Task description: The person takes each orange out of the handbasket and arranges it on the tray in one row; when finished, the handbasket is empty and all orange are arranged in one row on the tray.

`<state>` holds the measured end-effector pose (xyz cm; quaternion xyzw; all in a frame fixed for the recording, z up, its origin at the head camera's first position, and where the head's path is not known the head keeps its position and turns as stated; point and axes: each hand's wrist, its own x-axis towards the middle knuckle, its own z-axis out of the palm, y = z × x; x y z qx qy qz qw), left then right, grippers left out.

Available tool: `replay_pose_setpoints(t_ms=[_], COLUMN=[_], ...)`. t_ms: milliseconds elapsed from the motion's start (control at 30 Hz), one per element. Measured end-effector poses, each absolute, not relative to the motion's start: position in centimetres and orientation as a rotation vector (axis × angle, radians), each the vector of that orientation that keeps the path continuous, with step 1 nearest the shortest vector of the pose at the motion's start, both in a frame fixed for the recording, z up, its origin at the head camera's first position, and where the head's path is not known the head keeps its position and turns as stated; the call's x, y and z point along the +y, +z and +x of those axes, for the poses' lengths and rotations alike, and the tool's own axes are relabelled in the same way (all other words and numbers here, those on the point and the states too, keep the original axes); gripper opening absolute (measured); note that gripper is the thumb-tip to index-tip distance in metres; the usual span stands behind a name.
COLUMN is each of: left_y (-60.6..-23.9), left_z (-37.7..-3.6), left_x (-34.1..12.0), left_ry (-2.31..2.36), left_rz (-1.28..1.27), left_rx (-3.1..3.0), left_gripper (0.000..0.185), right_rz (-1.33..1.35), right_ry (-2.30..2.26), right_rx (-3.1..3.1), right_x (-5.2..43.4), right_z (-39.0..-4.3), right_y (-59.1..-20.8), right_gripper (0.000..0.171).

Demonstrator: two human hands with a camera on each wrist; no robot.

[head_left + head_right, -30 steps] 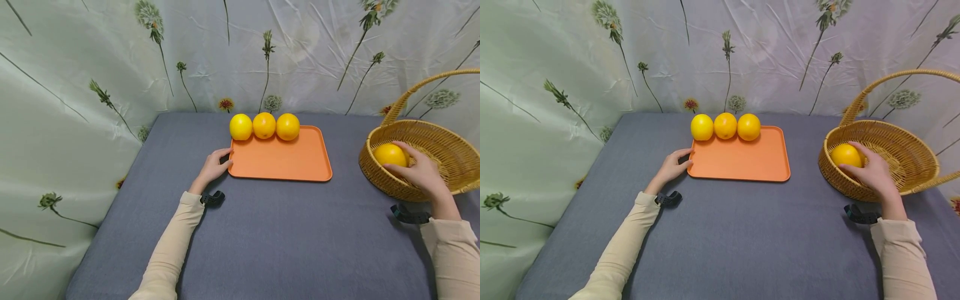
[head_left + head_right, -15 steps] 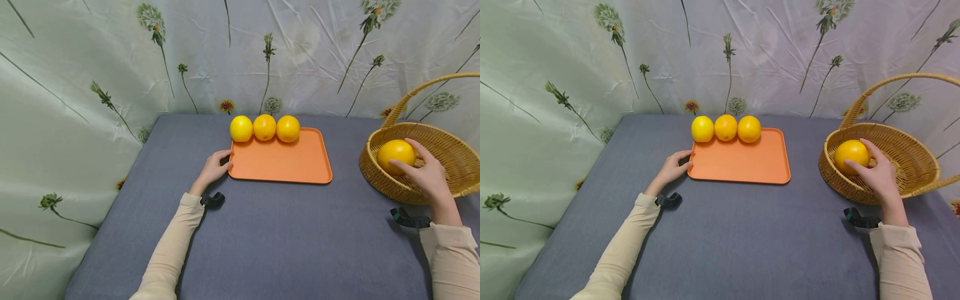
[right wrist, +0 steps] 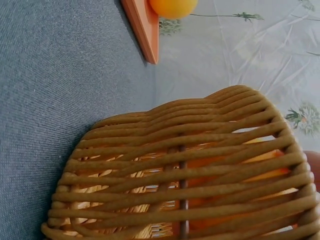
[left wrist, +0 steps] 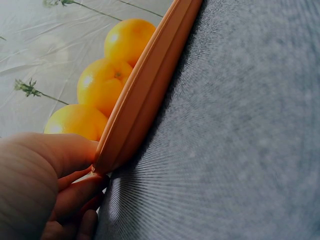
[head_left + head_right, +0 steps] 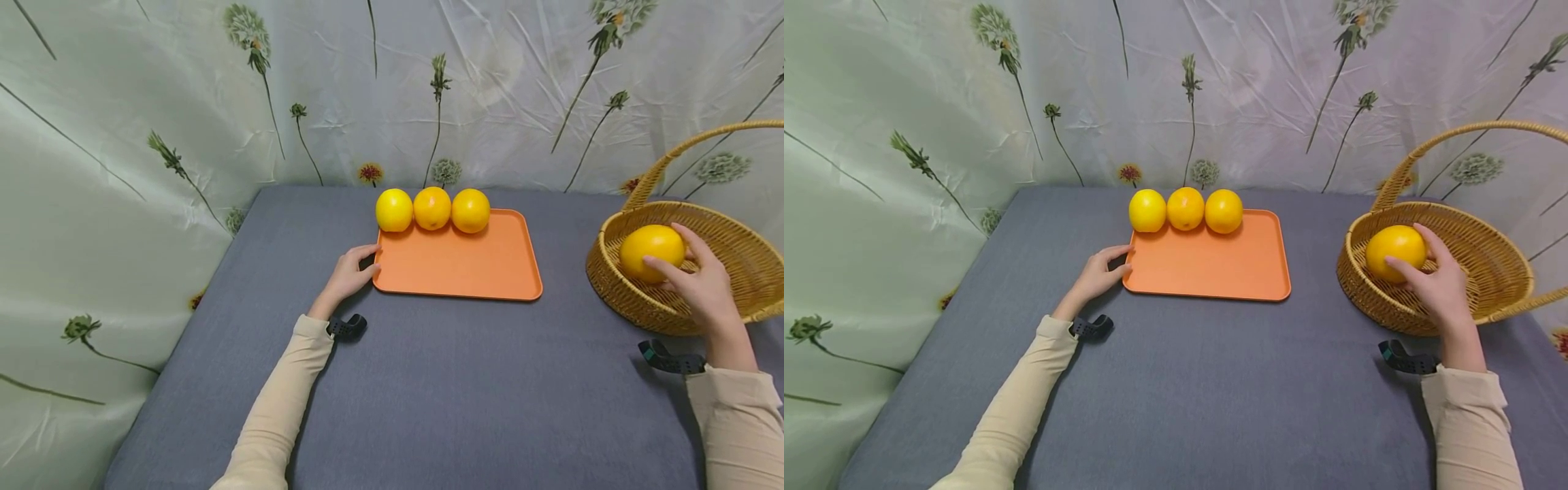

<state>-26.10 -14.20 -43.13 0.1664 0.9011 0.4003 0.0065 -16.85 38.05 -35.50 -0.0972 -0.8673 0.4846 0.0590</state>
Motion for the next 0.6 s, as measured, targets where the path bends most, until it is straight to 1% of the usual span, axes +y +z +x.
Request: replay_pose_setpoints(t_ms=[200, 300, 433, 600], left_y=[-43.0, -43.0, -43.1, -43.3], left_z=[-26.2, -26.3, -26.2, -26.1], left_x=[-14.3, -14.3, -14.4, -14.4], left_ry=[1.235, 1.238, 1.240, 1.243], left_rz=[0.529, 0.540, 0.556, 0.559], left_rx=[2.829, 2.834, 2.836, 2.838], left_gripper=[0.046, 0.046, 0.046, 0.046], right_rz=[-0.266, -0.246, -0.209, -0.133], right_ry=[1.465, 1.524, 1.707, 1.919], right_rx=[-2.597, -2.537, -2.402, -2.215], right_x=[37.7, 37.4, 37.1, 36.7], right_z=[-17.0, -17.1, -17.1, -17.3], right_y=[-35.4, -35.4, -35.4, -35.6], right_gripper=[0.068, 0.063, 0.056, 0.055])
